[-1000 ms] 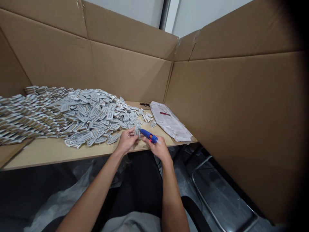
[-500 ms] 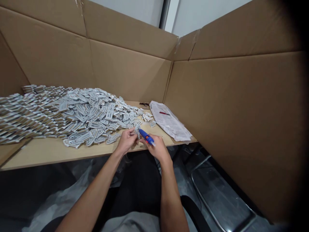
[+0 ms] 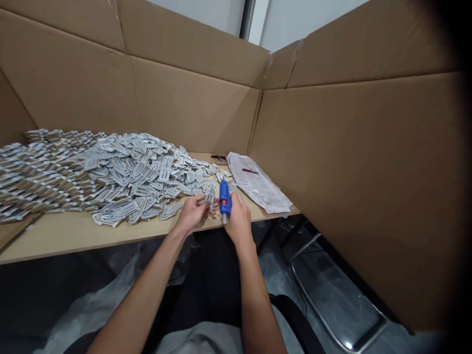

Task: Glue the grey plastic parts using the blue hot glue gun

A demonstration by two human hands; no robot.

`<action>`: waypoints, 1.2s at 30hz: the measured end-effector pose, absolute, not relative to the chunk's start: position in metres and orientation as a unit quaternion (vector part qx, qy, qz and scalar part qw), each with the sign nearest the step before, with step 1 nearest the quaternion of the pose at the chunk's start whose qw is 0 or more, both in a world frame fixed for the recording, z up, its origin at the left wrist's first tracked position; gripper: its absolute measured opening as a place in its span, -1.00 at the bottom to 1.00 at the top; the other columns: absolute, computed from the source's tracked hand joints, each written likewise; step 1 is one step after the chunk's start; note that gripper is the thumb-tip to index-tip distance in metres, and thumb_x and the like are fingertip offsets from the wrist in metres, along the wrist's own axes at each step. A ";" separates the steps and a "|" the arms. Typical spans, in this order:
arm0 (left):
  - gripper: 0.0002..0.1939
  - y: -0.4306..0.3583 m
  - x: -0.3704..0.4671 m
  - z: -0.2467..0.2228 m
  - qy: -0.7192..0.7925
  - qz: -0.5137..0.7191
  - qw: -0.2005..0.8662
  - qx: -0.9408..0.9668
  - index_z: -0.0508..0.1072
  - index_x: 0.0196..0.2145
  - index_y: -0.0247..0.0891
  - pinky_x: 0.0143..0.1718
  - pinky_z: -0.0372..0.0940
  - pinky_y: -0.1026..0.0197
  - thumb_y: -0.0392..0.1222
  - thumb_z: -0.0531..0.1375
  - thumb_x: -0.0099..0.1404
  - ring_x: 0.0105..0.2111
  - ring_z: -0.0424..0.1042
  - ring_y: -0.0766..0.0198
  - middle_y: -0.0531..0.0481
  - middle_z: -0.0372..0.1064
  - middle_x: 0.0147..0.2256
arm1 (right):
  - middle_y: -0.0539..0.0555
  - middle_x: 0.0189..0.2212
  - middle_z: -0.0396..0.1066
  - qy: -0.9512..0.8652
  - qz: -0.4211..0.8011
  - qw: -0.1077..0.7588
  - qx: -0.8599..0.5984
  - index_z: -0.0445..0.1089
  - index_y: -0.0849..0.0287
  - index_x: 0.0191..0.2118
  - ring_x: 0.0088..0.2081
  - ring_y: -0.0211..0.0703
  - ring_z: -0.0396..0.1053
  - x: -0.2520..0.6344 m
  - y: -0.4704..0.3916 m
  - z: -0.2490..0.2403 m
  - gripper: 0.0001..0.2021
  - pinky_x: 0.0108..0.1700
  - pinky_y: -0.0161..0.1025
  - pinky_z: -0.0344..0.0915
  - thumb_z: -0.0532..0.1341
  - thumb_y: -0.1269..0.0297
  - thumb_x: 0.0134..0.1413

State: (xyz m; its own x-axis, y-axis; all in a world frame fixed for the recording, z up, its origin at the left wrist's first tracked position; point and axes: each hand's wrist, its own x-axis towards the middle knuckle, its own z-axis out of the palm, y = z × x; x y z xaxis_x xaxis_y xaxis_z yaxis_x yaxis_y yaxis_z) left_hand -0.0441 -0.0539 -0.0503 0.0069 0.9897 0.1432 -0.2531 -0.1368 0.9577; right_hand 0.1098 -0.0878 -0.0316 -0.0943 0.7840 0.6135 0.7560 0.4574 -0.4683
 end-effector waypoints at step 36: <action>-0.59 -0.069 -0.045 -0.045 0.397 0.517 0.504 0.567 0.47 -0.32 -0.31 -0.53 0.24 0.31 0.05 0.44 0.07 -0.59 0.36 0.35 0.02 0.44 -0.51 | 0.06 -0.52 0.48 -0.624 0.404 0.544 -0.389 0.31 0.10 -0.37 -0.46 -0.11 0.50 0.143 -0.087 -0.027 -0.47 -0.32 -0.24 0.41 0.04 -0.32 0.25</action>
